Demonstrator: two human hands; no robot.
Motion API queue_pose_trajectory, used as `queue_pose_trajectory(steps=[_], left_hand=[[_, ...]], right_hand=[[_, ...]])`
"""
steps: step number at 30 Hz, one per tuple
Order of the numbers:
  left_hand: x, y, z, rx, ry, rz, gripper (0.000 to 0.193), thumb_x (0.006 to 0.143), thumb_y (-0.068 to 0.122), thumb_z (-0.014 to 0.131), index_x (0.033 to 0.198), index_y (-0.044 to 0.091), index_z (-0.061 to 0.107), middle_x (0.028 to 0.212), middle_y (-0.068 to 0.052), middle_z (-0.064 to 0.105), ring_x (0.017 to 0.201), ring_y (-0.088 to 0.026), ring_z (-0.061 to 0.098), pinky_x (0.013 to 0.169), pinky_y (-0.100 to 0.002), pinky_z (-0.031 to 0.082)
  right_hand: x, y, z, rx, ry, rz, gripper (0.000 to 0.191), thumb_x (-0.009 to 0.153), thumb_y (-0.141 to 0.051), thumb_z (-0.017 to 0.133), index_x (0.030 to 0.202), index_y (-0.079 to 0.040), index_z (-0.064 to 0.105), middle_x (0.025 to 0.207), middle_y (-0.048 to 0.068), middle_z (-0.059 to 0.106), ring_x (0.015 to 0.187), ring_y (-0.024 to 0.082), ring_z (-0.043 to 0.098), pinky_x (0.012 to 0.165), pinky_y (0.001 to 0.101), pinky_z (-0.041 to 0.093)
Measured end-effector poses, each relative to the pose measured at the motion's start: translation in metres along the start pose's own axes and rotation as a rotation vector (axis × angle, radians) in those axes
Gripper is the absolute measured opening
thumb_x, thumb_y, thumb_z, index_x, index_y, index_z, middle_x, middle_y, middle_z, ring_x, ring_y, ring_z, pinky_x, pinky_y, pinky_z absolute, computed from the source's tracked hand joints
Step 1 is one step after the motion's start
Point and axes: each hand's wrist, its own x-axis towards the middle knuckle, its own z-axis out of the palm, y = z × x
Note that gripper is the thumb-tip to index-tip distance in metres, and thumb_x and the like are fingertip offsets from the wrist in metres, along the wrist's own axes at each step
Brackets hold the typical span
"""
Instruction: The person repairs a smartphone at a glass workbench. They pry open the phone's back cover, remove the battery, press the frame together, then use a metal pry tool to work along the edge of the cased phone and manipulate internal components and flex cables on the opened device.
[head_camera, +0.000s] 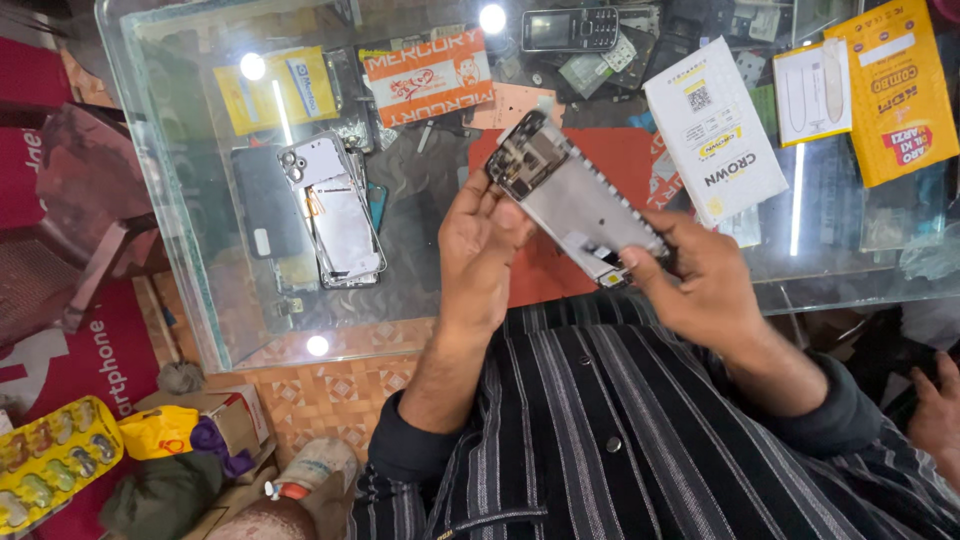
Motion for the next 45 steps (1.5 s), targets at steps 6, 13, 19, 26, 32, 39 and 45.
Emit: queue_pose_trajectory(steps=[6,13,19,26,32,39,45], left_hand=[[-0.015,-0.006,0.035,0.066,-0.312,0.146,0.087,0.106,0.016,0.069,0.167,0.012,0.008,0.157,-0.021,0.042,0.144,-0.03,0.051,0.125,-0.043,0.042],[-0.013,-0.004,0.05,0.019,-0.241,0.135,0.069,0.111,0.005,0.052,0.163,0.016,0.008,0.158,-0.029,0.042,0.142,-0.04,0.051,0.122,-0.051,0.044],[-0.022,-0.001,0.049,-0.011,-0.209,0.064,0.059,0.112,0.005,0.051,0.159,0.01,0.017,0.151,-0.032,0.047,0.135,-0.04,0.058,0.119,-0.052,0.046],[-0.017,0.003,0.05,0.085,-0.219,0.126,0.063,0.109,0.005,0.057,0.157,0.011,0.017,0.15,-0.03,0.051,0.129,-0.037,0.061,0.113,-0.051,0.052],[-0.015,0.006,0.051,0.122,-0.165,0.143,0.058,0.111,0.008,0.054,0.157,0.007,0.018,0.144,-0.03,0.055,0.124,-0.036,0.066,0.108,-0.051,0.058],[-0.017,0.005,0.058,0.129,-0.15,0.157,0.054,0.112,0.009,0.053,0.155,0.005,0.021,0.146,-0.031,0.055,0.125,-0.037,0.066,0.107,-0.051,0.059],[-0.017,0.006,0.057,0.208,-0.141,0.216,0.06,0.111,0.008,0.055,0.159,0.007,0.019,0.14,-0.03,0.056,0.121,-0.035,0.068,0.104,-0.048,0.06]], right_hand=[[0.004,0.004,-0.002,0.63,-0.094,0.15,0.044,0.101,-0.012,0.062,0.138,0.01,0.055,0.119,0.012,0.071,0.102,0.016,0.069,0.084,0.0312,0.059],[0.005,0.004,0.0,0.816,-0.149,0.168,0.037,0.103,-0.01,0.055,0.135,0.01,0.052,0.117,0.016,0.071,0.103,0.021,0.072,0.086,0.0346,0.062],[0.003,0.016,0.008,0.532,-0.176,0.072,0.025,0.102,0.003,0.06,0.127,0.006,0.054,0.109,0.014,0.072,0.096,0.01,0.065,0.079,0.0224,0.051],[0.002,0.009,0.008,0.572,-0.237,0.01,0.037,0.097,0.008,0.061,0.132,0.008,0.05,0.115,0.016,0.07,0.106,0.013,0.067,0.087,0.0241,0.054],[0.003,-0.001,0.002,0.672,-0.345,0.06,0.038,0.097,0.008,0.054,0.134,0.013,0.048,0.116,0.02,0.07,0.105,0.025,0.073,0.086,0.0438,0.068],[0.005,0.001,0.004,0.65,-0.3,0.075,0.035,0.097,0.009,0.054,0.131,0.014,0.05,0.113,0.022,0.071,0.103,0.026,0.074,0.085,0.0436,0.068],[0.002,0.004,0.004,0.61,-0.265,0.089,0.035,0.095,0.01,0.057,0.129,0.014,0.052,0.11,0.021,0.072,0.099,0.024,0.075,0.083,0.0423,0.068]])
